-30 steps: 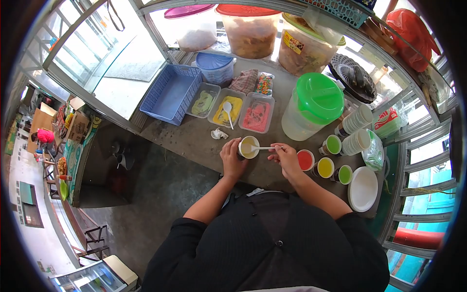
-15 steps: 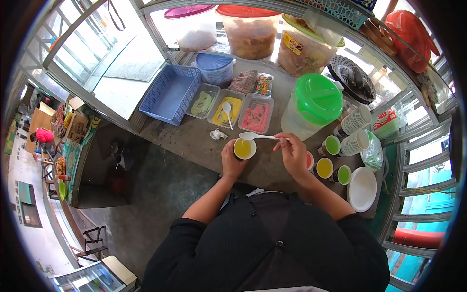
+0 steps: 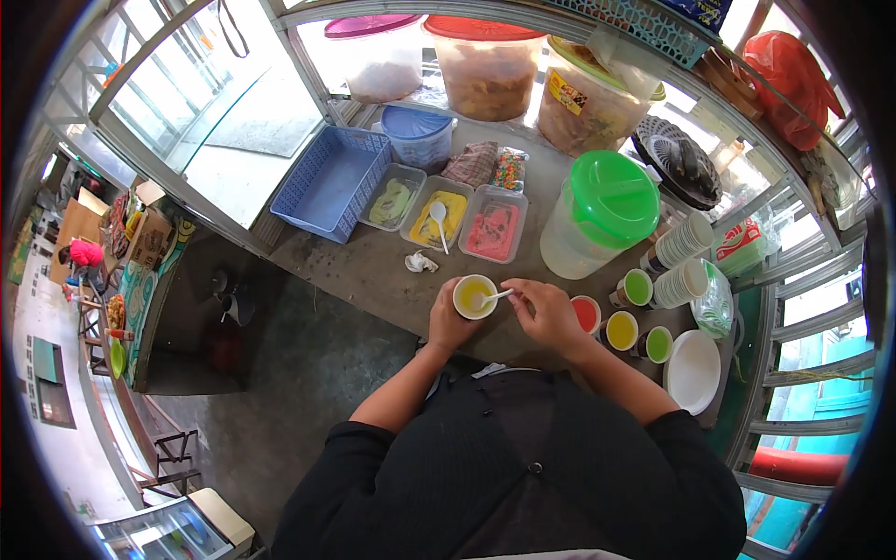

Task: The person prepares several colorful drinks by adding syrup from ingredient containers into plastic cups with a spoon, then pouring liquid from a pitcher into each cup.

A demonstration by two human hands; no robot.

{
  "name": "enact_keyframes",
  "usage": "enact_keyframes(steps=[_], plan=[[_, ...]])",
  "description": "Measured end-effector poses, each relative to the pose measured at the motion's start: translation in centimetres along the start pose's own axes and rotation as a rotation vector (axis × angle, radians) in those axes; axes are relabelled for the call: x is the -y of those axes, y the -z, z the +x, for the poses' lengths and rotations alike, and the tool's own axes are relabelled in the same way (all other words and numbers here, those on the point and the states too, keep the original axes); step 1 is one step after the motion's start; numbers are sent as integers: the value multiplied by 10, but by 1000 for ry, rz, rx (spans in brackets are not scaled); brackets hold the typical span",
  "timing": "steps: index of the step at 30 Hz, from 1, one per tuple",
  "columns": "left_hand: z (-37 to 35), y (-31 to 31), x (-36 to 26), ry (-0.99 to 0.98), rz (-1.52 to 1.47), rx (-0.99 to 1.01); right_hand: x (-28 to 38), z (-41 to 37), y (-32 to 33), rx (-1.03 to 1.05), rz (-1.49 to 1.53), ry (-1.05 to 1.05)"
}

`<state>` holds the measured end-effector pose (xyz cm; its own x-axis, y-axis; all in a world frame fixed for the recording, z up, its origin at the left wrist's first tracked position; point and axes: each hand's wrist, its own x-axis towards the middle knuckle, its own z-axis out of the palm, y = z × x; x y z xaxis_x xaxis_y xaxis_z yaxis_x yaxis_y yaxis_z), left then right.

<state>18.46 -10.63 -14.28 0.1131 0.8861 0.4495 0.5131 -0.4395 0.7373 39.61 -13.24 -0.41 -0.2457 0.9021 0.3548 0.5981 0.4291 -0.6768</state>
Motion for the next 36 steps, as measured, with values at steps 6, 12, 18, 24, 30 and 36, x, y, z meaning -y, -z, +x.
enact_keyframes(steps=[6,12,18,24,30,36], plan=[[2,2,-7,76,-53,-11,-3,35,71,-337,-186,248],[6,5,-14,177,-87,38,-78,67,188,-672,-244,-257],[6,4,-3,78,-57,96,-194,76,183,-444,297,-416],[4,4,4,59,-82,104,-140,84,181,-415,891,-570],[9,14,2,221,-333,147,-123,65,167,-572,879,-539],[21,30,7,201,-466,264,-87,63,150,-613,770,-517]])
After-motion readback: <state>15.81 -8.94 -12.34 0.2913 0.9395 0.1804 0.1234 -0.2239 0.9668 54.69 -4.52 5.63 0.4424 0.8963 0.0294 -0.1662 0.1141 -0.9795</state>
